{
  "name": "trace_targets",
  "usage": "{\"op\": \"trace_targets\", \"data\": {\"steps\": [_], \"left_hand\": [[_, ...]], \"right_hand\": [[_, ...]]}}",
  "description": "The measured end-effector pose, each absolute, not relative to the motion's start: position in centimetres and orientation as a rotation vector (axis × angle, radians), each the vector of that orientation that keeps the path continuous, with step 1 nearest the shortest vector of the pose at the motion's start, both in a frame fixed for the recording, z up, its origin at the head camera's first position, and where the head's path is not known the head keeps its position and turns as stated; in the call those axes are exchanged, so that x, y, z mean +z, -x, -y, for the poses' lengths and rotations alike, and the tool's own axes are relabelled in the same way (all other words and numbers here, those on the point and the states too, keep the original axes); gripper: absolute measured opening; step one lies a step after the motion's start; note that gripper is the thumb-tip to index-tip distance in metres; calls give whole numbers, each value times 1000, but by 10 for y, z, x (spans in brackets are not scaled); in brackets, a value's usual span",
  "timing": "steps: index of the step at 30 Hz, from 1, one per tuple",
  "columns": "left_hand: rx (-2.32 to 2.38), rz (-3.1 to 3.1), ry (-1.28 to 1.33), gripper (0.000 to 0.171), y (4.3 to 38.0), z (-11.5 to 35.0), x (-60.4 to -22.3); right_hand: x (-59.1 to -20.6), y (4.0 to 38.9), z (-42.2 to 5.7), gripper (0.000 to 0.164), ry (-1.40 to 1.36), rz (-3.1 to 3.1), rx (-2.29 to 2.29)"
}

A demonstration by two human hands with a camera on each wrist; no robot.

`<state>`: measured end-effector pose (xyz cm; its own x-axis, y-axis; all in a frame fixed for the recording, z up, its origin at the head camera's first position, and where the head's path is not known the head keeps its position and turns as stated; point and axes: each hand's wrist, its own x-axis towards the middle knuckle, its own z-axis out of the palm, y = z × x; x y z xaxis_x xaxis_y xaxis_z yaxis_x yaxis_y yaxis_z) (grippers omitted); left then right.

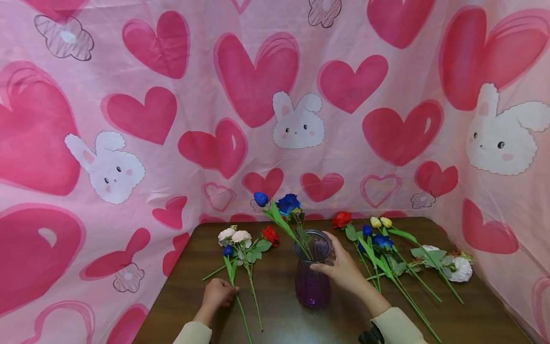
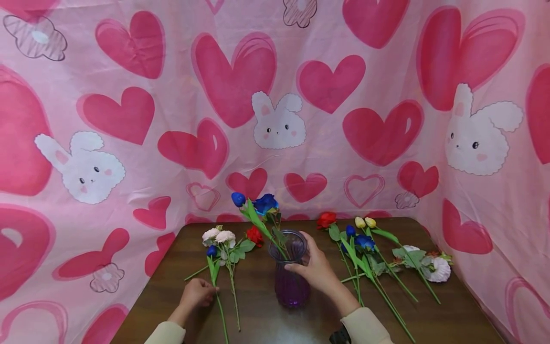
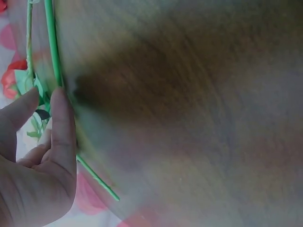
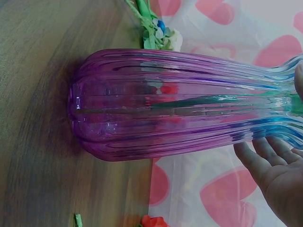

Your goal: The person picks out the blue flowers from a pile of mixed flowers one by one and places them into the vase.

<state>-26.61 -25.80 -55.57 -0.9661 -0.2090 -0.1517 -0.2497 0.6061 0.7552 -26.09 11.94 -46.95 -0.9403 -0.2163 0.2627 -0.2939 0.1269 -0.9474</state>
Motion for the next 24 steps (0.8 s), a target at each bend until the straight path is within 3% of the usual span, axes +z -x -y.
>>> {"op": "trace_targets", "data": {"steps": [16, 24], "left_hand": [[1312, -2792, 377, 31, 267, 248, -566], [1303, -2775, 391, 22, 269, 249, -569]], "right_hand": [[-469, 261, -120, 86, -510, 2315, 1964], [-471, 262, -120, 86, -520, 2303, 1962]]}}
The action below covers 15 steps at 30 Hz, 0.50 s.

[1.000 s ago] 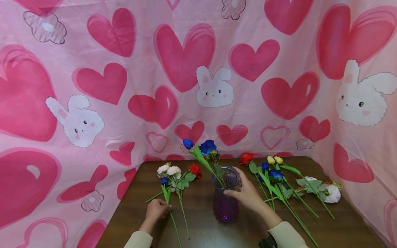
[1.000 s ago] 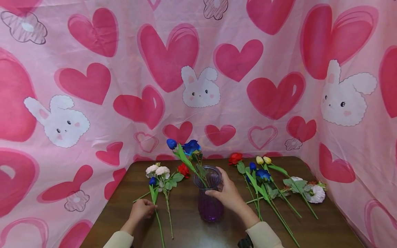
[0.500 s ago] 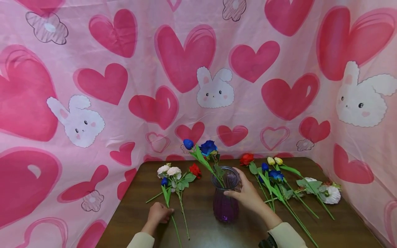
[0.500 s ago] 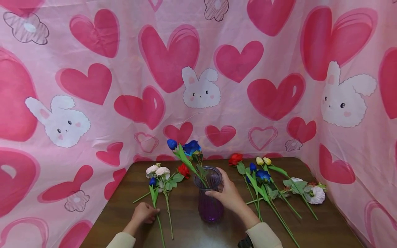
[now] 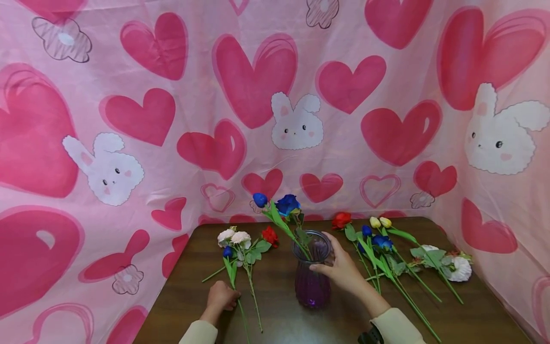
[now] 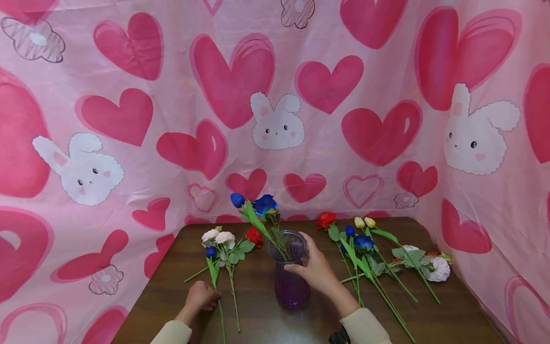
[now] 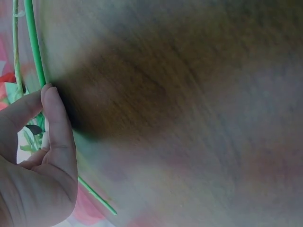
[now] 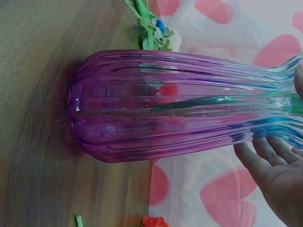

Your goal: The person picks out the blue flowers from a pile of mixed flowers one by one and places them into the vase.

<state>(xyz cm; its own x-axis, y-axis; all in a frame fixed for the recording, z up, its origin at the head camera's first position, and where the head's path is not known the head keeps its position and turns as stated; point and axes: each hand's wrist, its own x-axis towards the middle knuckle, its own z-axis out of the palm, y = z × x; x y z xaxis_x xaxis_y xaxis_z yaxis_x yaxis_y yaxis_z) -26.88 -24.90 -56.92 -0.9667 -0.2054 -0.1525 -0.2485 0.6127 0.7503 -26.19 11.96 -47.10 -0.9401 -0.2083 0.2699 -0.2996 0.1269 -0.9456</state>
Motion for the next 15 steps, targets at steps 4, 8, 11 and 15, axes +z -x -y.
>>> {"op": "trace_targets", "data": {"steps": [4, 8, 11, 15], "left_hand": [[1420, -2704, 429, 16, 268, 251, -570], [1543, -2610, 464, 13, 267, 254, -571], [1633, -2545, 454, 11, 265, 257, -572], [1724, -2488, 434, 9, 262, 259, -570]], "right_hand": [[-471, 262, -120, 86, -527, 2300, 1961], [-471, 262, -120, 87, -523, 2304, 1963], [-471, 262, -120, 87, -519, 2309, 1964], [-470, 262, -120, 87, -523, 2307, 1965]]}}
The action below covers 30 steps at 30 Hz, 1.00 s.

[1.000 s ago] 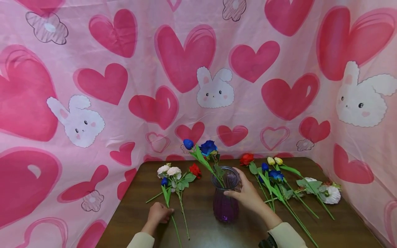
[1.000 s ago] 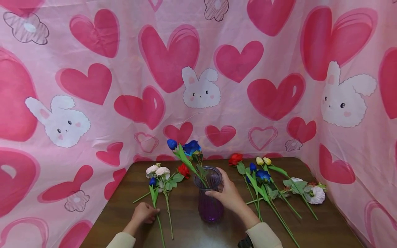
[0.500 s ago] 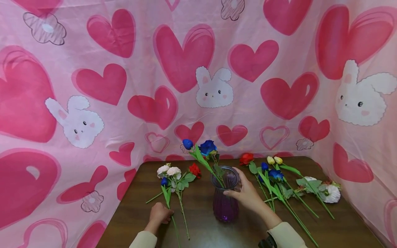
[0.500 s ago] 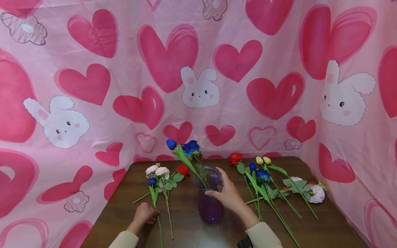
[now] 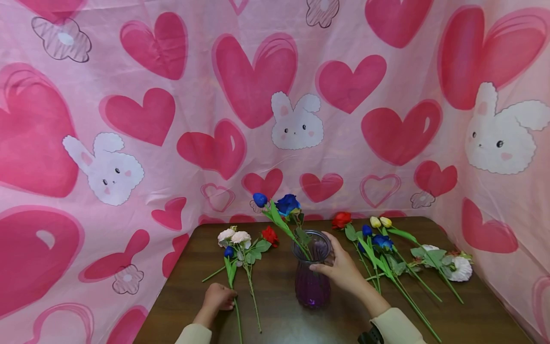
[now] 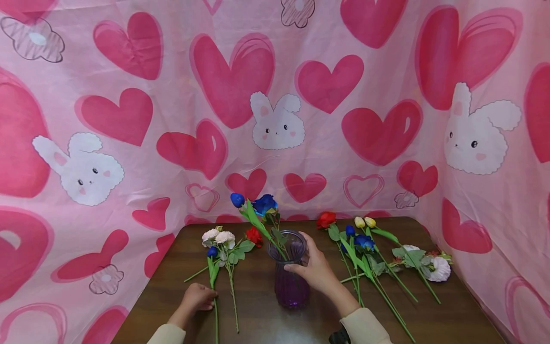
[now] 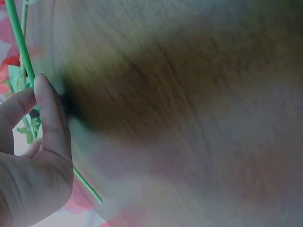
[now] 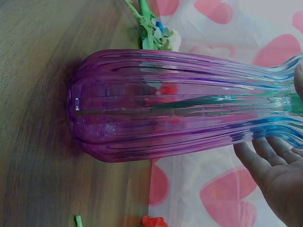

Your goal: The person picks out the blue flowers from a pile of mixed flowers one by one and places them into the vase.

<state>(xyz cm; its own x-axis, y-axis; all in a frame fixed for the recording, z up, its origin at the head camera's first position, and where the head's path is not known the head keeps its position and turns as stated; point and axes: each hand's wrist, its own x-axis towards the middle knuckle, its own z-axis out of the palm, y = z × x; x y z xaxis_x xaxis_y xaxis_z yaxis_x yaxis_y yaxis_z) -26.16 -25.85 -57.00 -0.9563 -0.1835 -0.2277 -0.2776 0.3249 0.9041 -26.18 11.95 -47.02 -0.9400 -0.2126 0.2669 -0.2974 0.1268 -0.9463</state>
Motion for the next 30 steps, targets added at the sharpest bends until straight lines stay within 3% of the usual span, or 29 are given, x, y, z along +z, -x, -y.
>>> {"op": "trace_targets", "data": {"steps": [30], "left_hand": [[2022, -2297, 401, 10, 252, 261, -549]], "right_hand": [[-469, 261, -121, 86, -549, 2306, 1987]]}}
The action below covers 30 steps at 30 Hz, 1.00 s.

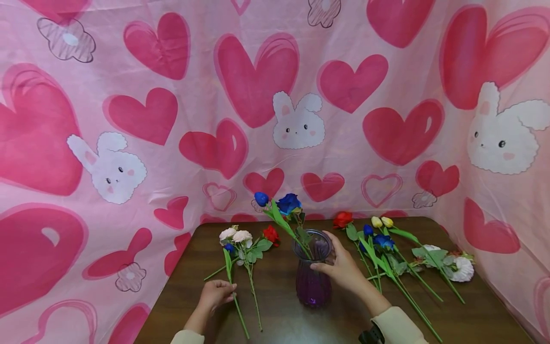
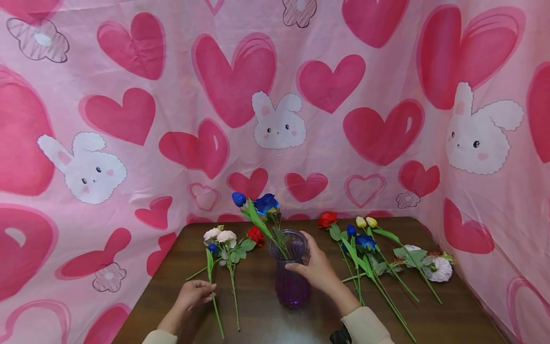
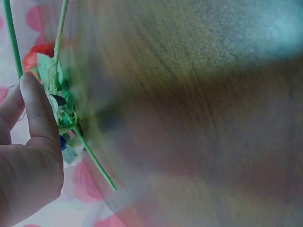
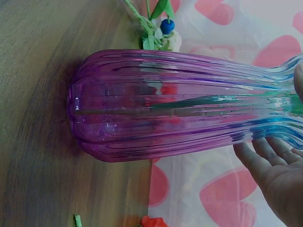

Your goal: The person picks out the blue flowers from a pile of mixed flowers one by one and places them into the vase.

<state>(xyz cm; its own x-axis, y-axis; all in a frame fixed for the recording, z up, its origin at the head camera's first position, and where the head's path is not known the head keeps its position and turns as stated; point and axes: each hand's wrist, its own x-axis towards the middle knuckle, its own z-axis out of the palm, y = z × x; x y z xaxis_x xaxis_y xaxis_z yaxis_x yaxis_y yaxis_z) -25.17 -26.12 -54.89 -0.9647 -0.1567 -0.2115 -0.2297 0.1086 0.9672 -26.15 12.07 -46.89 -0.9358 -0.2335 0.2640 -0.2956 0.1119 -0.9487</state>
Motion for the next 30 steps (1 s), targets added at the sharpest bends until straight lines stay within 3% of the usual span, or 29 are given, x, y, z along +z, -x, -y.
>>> {"op": "trace_targets", "data": {"steps": [14, 30], "left_hand": [[2053, -2418, 439, 14, 253, 256, -525], [2223, -2557, 167, 16, 260, 235, -474]], "right_hand": [[-468, 262, -120, 87, -521, 2312, 2008], [-465, 261, -121, 93, -491, 2339, 2001]]}}
